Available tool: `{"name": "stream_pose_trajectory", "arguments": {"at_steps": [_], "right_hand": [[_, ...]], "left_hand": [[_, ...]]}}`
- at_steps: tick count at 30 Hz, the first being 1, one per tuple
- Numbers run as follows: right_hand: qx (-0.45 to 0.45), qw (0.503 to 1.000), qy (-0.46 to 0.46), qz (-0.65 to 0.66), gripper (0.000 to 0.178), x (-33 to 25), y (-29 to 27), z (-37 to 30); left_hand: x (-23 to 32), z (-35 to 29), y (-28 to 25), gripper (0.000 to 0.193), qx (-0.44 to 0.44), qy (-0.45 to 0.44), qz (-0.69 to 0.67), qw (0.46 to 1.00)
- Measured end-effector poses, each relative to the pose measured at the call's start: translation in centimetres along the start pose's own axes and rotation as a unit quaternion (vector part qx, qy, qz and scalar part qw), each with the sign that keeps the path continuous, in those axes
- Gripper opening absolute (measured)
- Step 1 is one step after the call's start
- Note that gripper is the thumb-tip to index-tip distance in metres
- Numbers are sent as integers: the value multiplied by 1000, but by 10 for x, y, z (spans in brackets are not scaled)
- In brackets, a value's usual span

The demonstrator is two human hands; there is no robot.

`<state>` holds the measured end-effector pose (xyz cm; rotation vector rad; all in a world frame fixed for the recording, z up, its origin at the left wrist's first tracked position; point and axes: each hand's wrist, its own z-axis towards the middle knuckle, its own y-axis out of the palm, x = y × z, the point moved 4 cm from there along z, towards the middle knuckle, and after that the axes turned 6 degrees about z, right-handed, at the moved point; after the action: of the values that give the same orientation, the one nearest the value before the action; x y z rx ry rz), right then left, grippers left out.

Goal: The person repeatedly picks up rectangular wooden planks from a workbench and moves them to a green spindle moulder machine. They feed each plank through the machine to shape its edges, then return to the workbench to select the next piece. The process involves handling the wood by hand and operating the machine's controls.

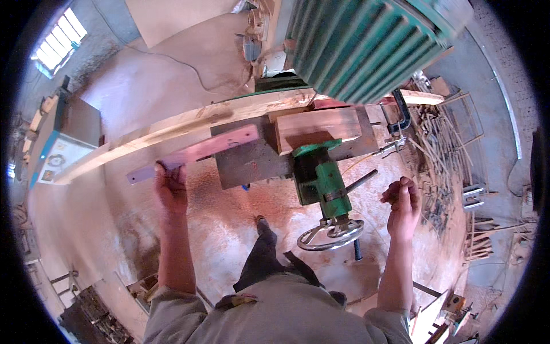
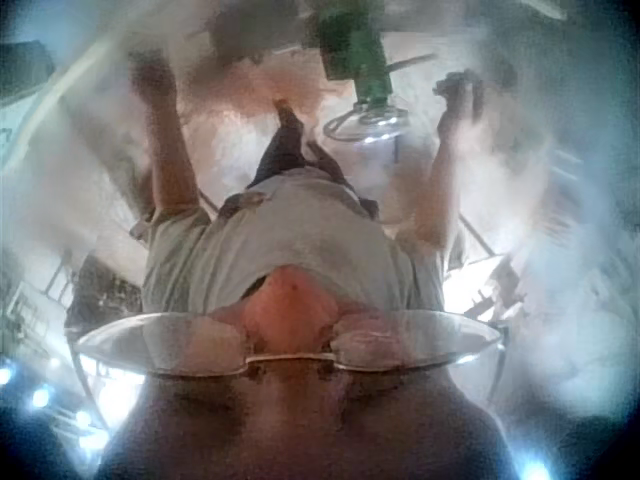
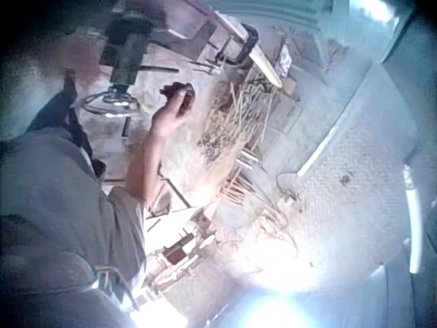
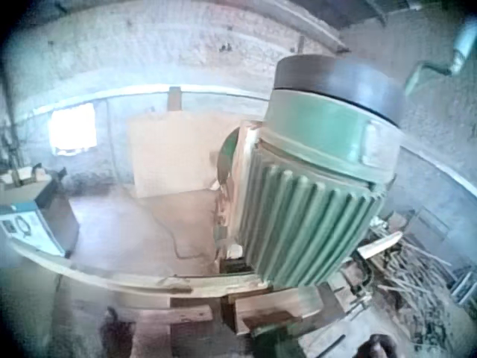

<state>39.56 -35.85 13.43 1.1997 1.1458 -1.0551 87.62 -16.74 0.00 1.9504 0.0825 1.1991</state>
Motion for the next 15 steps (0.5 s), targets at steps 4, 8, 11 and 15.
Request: {"name": "stream_pose_trajectory", "arguments": {"at_steps": [4,8,11,15], "right_hand": [[-72,997,-28,-1,16,-7,12,-66],[-138,988,38,54,28,3,-7,-138],[-150,982,96,56,39,20,-36,-185],[-24,975,108,193,57,33,-101,-249]], "left_hand": [[0,-75,66,29,-26,-1,-48,998],[-28,-154,116,27,-170,-57,-69,981],[-74,-234,155,29,-229,-120,-56,964],[-150,-371,181,30,-313,-221,52,922]]}}
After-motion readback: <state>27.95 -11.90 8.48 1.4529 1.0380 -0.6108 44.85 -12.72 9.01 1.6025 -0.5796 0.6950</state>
